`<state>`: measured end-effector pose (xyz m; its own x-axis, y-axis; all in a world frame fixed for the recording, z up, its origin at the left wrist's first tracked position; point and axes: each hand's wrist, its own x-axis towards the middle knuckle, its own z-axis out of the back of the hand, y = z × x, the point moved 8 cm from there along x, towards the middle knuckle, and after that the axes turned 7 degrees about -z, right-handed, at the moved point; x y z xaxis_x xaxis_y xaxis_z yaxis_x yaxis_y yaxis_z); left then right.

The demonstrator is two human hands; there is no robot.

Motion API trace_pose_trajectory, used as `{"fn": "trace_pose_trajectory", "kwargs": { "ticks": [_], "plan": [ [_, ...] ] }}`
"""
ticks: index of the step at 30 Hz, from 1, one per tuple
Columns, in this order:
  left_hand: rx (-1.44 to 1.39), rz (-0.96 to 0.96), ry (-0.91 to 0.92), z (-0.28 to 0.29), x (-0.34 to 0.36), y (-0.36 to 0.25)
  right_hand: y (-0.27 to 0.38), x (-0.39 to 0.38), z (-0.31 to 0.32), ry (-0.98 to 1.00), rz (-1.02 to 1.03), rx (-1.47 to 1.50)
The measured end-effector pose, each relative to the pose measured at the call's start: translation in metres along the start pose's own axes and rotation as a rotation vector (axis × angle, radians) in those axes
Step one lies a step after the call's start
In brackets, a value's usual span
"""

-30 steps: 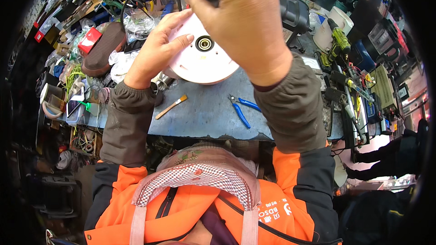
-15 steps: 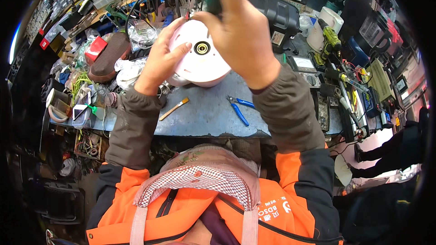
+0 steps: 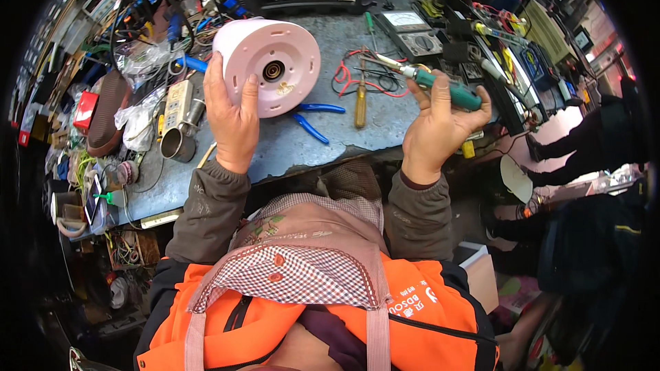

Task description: The person disassembles a pink electric kettle, removes the base plate, and manipulates internal wires and components. They use pliers and a screwdriver to adjust parts, then reattach the base plate and secure it with screws.

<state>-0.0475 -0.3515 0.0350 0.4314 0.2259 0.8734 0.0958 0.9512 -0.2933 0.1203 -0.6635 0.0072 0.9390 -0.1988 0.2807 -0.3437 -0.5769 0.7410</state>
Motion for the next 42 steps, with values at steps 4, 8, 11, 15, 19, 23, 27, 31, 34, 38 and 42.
{"fn": "trace_pose_trajectory", "kwargs": {
  "ticks": [4, 8, 11, 15, 19, 23, 27, 31, 34, 38, 42],
  "plan": [
    [0.068, -0.077, 0.027, -0.03, -0.002, 0.004, -0.023, -0.004, 0.042, -0.071, -0.013, -0.116],
    [0.07, -0.067, 0.075, -0.043, -0.008, 0.005, -0.037, -0.009, 0.058, -0.046, 0.059, -0.216],
    [0.191, -0.141, -0.01, -0.023, -0.007, -0.041, -0.036, -0.02, 0.065, 0.0, 0.121, -0.298],
    [-0.219, -0.325, 0.297, -0.057, -0.005, -0.133, -0.034, -0.031, 0.089, 0.039, 0.213, -0.471],
    [-0.324, -0.201, 0.542, -0.151, -0.013, -0.134, -0.006, -0.045, 0.099, -0.015, 0.188, -0.729],
    [-0.275, -0.301, 0.608, -0.236, -0.007, -0.124, -0.006, -0.056, 0.113, 0.024, 0.016, -0.919],
    [-0.277, -0.297, 0.711, -0.274, -0.011, -0.121, -0.01, -0.066, 0.123, 0.03, -0.074, -0.907],
    [-0.208, -0.336, 0.694, -0.276, -0.011, -0.126, -0.019, -0.066, 0.138, 0.03, -0.179, -0.797],
    [-0.162, -0.371, 0.63, -0.281, -0.019, -0.122, -0.028, -0.064, 0.138, -0.001, -0.322, -0.598],
    [-0.279, -0.231, 0.407, -0.22, 0.014, -0.134, -0.038, -0.065, 0.151, -0.08, -0.417, -0.333],
    [-0.729, 0.291, 0.492, -0.16, -0.008, -0.093, -0.026, -0.072, 0.127, -0.019, -0.357, -0.216]
  ]
}}
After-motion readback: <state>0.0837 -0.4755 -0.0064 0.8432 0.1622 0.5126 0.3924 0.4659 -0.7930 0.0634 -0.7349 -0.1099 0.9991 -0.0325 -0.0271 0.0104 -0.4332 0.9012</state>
